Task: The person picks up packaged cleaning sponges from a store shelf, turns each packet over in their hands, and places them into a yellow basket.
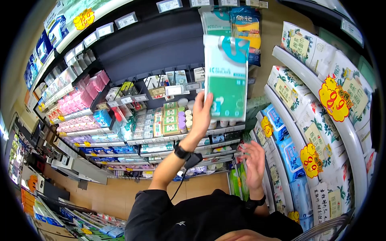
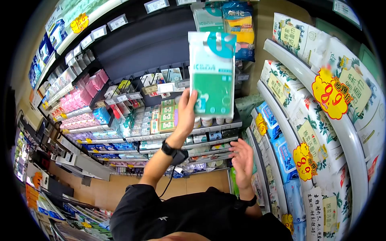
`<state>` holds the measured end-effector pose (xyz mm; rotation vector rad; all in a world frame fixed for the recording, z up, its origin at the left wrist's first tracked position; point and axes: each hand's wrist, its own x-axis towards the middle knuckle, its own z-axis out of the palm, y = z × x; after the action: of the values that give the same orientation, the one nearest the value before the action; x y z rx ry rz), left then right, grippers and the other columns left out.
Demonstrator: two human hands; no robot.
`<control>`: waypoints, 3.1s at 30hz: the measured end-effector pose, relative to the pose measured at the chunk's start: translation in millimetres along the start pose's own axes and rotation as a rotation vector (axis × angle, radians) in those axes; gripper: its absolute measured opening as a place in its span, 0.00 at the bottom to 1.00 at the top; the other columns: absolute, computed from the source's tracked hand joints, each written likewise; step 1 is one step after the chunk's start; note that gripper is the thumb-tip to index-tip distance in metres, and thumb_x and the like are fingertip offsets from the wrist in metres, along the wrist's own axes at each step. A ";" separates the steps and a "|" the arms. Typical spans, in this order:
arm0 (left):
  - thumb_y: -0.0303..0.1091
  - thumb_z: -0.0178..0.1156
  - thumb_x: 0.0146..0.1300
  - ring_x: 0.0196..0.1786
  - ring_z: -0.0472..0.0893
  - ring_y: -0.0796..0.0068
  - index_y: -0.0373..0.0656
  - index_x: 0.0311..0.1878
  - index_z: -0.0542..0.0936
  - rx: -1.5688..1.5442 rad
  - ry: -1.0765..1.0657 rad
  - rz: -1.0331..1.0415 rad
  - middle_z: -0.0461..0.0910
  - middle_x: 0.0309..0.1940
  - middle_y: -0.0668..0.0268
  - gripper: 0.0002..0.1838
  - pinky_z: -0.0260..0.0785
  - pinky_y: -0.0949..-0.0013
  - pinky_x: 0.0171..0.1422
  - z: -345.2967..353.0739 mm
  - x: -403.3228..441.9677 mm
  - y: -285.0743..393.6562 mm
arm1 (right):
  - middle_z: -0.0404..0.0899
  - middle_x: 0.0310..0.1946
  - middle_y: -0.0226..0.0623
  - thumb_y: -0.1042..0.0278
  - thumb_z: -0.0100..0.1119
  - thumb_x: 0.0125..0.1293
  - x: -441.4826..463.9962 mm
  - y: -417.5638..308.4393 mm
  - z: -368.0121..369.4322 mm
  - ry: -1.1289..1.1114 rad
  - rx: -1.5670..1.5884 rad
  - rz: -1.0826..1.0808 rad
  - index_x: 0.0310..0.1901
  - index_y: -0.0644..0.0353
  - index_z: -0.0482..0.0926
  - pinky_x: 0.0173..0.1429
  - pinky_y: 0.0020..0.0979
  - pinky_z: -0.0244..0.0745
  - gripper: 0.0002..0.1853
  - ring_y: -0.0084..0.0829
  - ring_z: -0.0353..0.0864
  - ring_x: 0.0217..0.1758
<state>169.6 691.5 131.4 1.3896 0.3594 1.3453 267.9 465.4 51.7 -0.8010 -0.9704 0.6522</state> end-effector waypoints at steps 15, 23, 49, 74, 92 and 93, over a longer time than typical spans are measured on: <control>0.29 0.56 0.75 0.67 0.72 0.73 0.33 0.71 0.66 -0.111 0.104 -0.236 0.75 0.64 0.59 0.25 0.62 0.68 0.71 -55.8 -210.7 19.3 | 0.64 0.69 0.48 0.80 0.55 0.68 -46.8 4.2 41.8 -0.060 -0.192 0.052 0.70 0.70 0.62 0.71 0.37 0.65 0.29 0.36 0.67 0.71; 0.32 0.55 0.77 0.60 0.77 0.76 0.32 0.66 0.75 -0.003 0.191 -0.328 0.80 0.59 0.61 0.20 0.67 0.71 0.66 -77.6 -250.9 35.9 | 0.66 0.66 0.47 0.82 0.58 0.68 -90.5 0.5 50.8 0.035 -0.146 0.147 0.66 0.70 0.65 0.68 0.34 0.68 0.25 0.33 0.69 0.69; 0.33 0.55 0.77 0.56 0.79 0.77 0.32 0.62 0.78 -0.019 0.144 -0.335 0.83 0.54 0.62 0.18 0.69 0.72 0.64 -49.3 -343.4 72.9 | 0.70 0.65 0.44 0.84 0.61 0.63 -184.6 -57.5 21.5 0.044 -0.266 0.133 0.62 0.67 0.71 0.64 0.29 0.67 0.25 0.29 0.72 0.64; 0.65 0.63 0.64 0.77 0.61 0.64 0.41 0.81 0.49 -0.372 -0.173 -0.793 0.58 0.77 0.59 0.55 0.55 0.60 0.78 -12.2 -535.8 132.8 | 0.67 0.70 0.48 0.73 0.64 0.64 -335.5 -132.8 8.0 -0.296 -0.250 0.349 0.69 0.63 0.69 0.69 0.36 0.70 0.31 0.37 0.73 0.69; 0.37 0.65 0.71 0.73 0.67 0.63 0.35 0.75 0.52 -0.066 0.033 -0.691 0.63 0.72 0.52 0.40 0.61 0.59 0.76 -31.0 -540.5 148.3 | 0.70 0.64 0.45 0.73 0.56 0.69 -342.4 -135.4 56.6 -0.333 -0.093 0.301 0.67 0.69 0.68 0.63 0.32 0.71 0.25 0.33 0.74 0.62; 0.33 0.67 0.68 0.69 0.71 0.64 0.36 0.73 0.54 -0.048 0.063 -0.649 0.68 0.68 0.53 0.39 0.65 0.62 0.72 -36.6 -536.5 149.1 | 0.70 0.64 0.45 0.73 0.56 0.69 -341.3 -130.1 60.6 -0.296 -0.116 0.310 0.67 0.69 0.68 0.63 0.33 0.71 0.25 0.33 0.74 0.63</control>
<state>-92.4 223.9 -24.1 1.0575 0.7424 0.8512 85.6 144.4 23.5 -0.9865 -1.1714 1.0103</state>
